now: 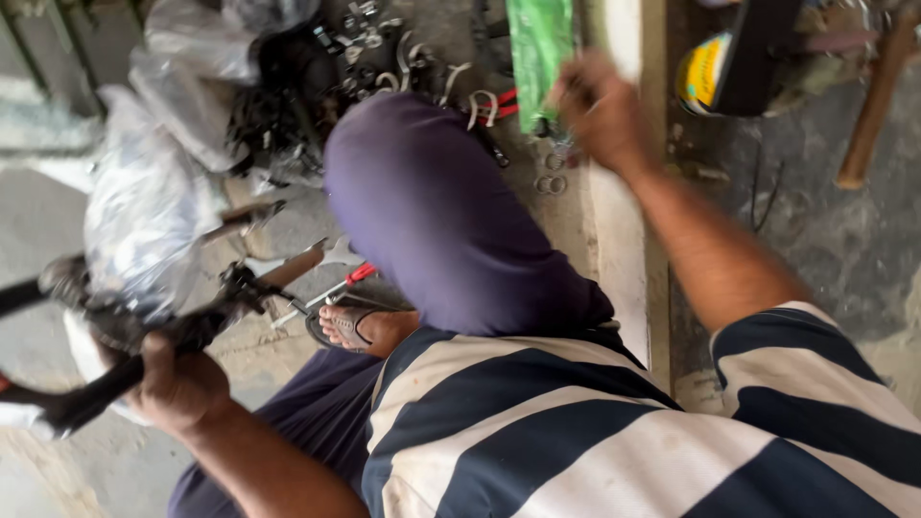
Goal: The person sits on the workshop floor holding a bicycle front fork assembly in their lap. They unwrap plastic packaging from the fork, fit small hardware parts onto it, tighten components with wrenches, and apply liquid from a bottle onto the assembly.
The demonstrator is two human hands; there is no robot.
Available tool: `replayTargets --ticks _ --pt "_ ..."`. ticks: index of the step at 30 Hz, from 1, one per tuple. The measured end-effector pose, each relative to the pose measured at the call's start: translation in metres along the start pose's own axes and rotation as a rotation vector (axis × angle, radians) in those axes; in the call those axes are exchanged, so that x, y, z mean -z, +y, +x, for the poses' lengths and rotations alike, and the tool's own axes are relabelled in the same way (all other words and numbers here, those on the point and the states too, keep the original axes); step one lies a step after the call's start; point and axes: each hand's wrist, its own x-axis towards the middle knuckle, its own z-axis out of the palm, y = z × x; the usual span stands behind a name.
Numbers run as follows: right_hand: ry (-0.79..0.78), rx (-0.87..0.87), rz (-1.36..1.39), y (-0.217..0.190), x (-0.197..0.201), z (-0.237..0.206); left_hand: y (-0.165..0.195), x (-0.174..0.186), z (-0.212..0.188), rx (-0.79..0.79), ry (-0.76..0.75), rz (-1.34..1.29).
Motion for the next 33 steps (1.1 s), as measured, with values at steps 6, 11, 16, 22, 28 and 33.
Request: replayTargets --ticks 6,11,16,22,28,33 --pt "-0.574 -0.043 -0.493 0.089 -0.084 -0.094 0.017 -0.045 -0.003 -0.044 -0.080 0.047" --pt "-0.846 -0.149 -0.510 0.127 -0.069 -0.133 -0.002 -0.099 -0.034 -0.123 -0.116 0.199" --pt "-0.455 0.044 -0.412 0.140 -0.028 -0.128 0.003 -0.116 -0.043 -0.087 -0.063 0.124" --pt "-0.148 0.153 -0.267 0.135 0.019 -0.124 0.010 -0.123 -0.051 -0.108 -0.121 0.135" --pt "0.087 0.164 -0.039 0.084 0.105 -0.162 0.034 -0.132 -0.018 -0.811 -0.448 0.712" --pt "0.559 0.169 -0.109 0.116 0.211 -0.197 0.051 -0.130 -0.047 -0.208 -0.205 0.268"
